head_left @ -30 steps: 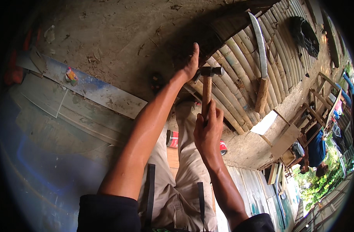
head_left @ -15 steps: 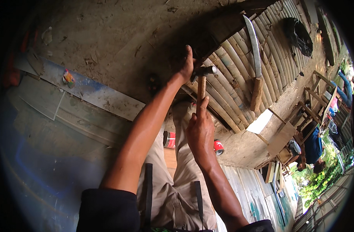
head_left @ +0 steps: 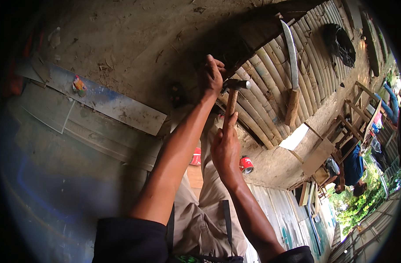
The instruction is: The person assembles a bamboo structure by positioning bamboo poles and securing them with nails using a hammer. They repeatedly hammer nails into the bamboo frame to fasten the pieces together.
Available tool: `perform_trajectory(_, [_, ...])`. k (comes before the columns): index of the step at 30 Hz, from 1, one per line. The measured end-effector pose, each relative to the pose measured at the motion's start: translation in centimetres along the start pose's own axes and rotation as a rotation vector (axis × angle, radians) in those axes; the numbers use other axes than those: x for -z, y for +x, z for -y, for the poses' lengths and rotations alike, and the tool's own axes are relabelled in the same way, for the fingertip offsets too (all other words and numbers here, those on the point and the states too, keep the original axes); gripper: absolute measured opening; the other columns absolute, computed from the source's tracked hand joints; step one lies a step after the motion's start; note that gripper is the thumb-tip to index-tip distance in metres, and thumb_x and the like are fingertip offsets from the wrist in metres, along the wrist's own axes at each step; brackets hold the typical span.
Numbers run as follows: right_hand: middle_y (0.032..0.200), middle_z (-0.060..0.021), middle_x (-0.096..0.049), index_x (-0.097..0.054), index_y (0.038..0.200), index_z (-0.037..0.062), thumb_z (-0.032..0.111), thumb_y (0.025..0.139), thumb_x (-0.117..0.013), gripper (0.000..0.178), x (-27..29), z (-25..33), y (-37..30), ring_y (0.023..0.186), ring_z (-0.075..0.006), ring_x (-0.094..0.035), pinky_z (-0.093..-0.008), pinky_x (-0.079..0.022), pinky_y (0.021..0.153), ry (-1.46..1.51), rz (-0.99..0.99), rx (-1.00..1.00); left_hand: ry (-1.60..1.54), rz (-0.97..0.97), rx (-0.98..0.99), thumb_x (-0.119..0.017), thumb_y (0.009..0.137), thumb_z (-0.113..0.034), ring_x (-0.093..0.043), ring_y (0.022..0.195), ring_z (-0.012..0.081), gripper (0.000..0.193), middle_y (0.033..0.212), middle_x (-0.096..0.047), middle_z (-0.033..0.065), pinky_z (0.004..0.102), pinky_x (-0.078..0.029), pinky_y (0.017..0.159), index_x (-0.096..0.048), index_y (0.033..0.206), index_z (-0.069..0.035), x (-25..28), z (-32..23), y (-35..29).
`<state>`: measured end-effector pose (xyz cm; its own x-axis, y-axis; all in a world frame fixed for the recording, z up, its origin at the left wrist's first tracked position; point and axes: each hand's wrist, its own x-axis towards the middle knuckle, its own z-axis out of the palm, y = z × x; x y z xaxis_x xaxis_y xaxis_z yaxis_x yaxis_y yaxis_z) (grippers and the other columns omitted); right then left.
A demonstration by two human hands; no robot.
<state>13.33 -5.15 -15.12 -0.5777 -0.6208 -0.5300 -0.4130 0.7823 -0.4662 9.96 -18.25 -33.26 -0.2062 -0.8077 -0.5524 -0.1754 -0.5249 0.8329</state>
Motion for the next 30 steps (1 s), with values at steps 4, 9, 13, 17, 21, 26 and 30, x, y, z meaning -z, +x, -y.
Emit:
perform_trajectory(4, [0.1, -0.0288, -0.059, -0.008, 0.156, -0.002, 0.0, 0.093, -0.053, 0.077, -0.8, -0.2, -0.3, 0.081, -0.0461, -0.061, -0.0513, -0.049, 0.068, 0.044, -0.048, 0.001, 0.114, -0.024, -0.06, -0.029, 0.105, -0.056, -0.067, 0.067, 0.0228, 0.071, 0.07, -0.069, 0.0114, 0.0358, -0.051, 0.066, -0.064, 0.078, -0.001, 0.0, -0.3, -0.1])
perform_trajectory(9, [0.097, -0.0279, -0.059, -0.008, 0.157, -0.0009, 0.0, 0.092, -0.054, 0.079, -1.2, -0.7, -0.5, 0.082, -0.0461, -0.06, -0.0506, -0.048, 0.069, 0.042, -0.104, 0.039, 0.085, -0.051, -0.062, -0.031, 0.105, -0.053, -0.066, 0.066, 0.0232, 0.067, 0.067, -0.066, 0.0092, 0.0345, -0.051, 0.066, -0.062, 0.075, -0.002, -0.4, -0.3, 0.0])
perform_trajectory(13, [0.097, -0.0297, -0.06, -0.011, 0.155, -0.0022, -0.001, 0.092, -0.054, 0.077, -0.8, -1.5, -0.5, 0.082, -0.0471, -0.061, -0.0499, -0.049, 0.069, 0.132, -0.113, 0.11, 0.086, -0.062, -0.041, -0.03, 0.105, -0.055, -0.066, 0.066, 0.0239, 0.068, 0.067, -0.066, 0.0089, 0.035, -0.051, 0.066, -0.062, 0.075, -0.002, -0.4, -0.4, -0.1])
perform_trajectory(17, [0.094, -0.0301, -0.063, -0.021, 0.154, -0.0024, -0.002, 0.092, -0.053, 0.07, 0.2, -1.8, -0.2, 0.077, -0.0452, -0.064, -0.0432, -0.052, 0.067, 0.187, -0.093, 0.044, 0.167, -0.035, -0.042, -0.025, 0.101, -0.066, -0.065, 0.069, 0.0231, 0.081, 0.072, -0.068, 0.0139, 0.0367, -0.051, 0.071, -0.064, 0.082, 0.002, -0.1, -0.6, -0.3])
perform_trajectory(21, [0.083, -0.029, -0.06, -0.022, 0.153, -0.0021, -0.001, 0.092, -0.055, 0.07, 1.7, -1.2, 0.4, 0.069, -0.0453, -0.062, -0.0437, -0.05, 0.062, 0.171, -0.076, 0.085, 0.154, -0.063, -0.029, -0.029, 0.103, -0.06, -0.068, 0.067, 0.0264, 0.076, 0.067, -0.068, 0.0115, 0.0373, -0.051, 0.067, -0.065, 0.073, 0.0, -0.1, -0.4, 0.0])
perform_trajectory(26, [0.081, -0.0314, -0.06, -0.017, 0.155, -0.0016, 0.001, 0.093, -0.054, 0.072, 3.2, -0.3, 0.7, 0.067, -0.0477, -0.061, -0.0483, -0.048, 0.06, 0.148, 0.058, 0.011, 0.134, -0.078, 0.004, -0.027, 0.103, -0.059, -0.068, 0.068, 0.0268, 0.078, 0.066, -0.068, 0.012, 0.0388, -0.052, 0.068, -0.065, 0.071, 0.0, -0.3, -0.1, 0.3])
perform_trajectory(30, [0.082, -0.0325, -0.06, -0.012, 0.156, -0.0008, -0.001, 0.093, -0.052, 0.074, 3.4, 0.3, 1.0, 0.068, -0.0496, -0.061, -0.0507, -0.047, 0.06, 0.148, 0.061, 0.045, 0.116, -0.074, -0.021, -0.027, 0.104, -0.058, -0.068, 0.065, 0.0253, 0.077, 0.064, -0.067, 0.0117, 0.0373, -0.051, 0.065, -0.064, 0.07, 0.001, -0.2, -0.2, 0.0])
